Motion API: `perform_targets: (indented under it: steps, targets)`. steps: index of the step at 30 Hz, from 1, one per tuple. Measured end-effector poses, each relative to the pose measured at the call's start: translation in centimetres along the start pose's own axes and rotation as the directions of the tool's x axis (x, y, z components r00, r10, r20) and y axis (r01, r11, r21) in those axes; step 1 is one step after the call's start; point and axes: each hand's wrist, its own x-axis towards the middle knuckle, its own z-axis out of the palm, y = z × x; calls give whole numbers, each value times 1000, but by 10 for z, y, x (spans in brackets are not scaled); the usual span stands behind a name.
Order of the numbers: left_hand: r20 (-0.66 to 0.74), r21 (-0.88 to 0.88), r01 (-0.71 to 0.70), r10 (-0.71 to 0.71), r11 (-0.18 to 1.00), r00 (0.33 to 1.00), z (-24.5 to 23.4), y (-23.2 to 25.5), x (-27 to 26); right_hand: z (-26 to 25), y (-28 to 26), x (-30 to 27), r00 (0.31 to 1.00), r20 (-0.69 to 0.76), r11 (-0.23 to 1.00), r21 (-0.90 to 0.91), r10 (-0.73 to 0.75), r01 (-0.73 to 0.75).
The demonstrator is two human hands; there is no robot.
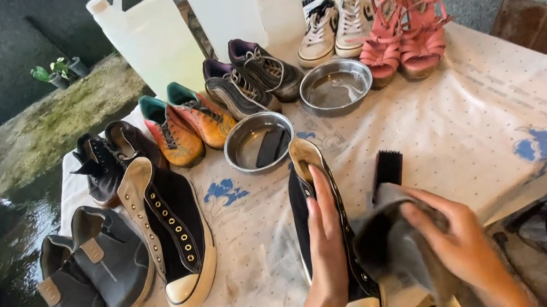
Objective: The person cleans a black high-top sneaker using a red sponge and a grey cloth. They dip the sponge into a bowl of water and scrub the shoe's upper and toe cap, then wipe the shoe with the cloth. The person also uses a brush to clean the shoe's interior.
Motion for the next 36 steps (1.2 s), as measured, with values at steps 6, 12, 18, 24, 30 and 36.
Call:
perform_targets:
  steps: [6,12,18,24,30,36]
  targets:
    - [118,278,398,442,-874,889,-2,-14,-13,52,-9,8,926,-10,895,-258,-378,363]
    - [152,374,401,481,-837,863,3,-5,-16,57,-11,2,949,138,836,-449,-283,314]
    - [134,396,150,219,-906,966,7,9,-18,58,14,-12,912,117,767,-504,-394,396]
    - [64,877,-119,-131,-466,989,7,14,-23,58,32,-32,842,259,443,-757,-473,481]
    - [171,613,-168,-78,-772,982,5,2,-21,38,63,-41,684,507,99,-762,-524,640]
    - [200,291,30,91,-956,976,6,-5,-16,-6,16,-42,584,700,359,-464,-412,810]
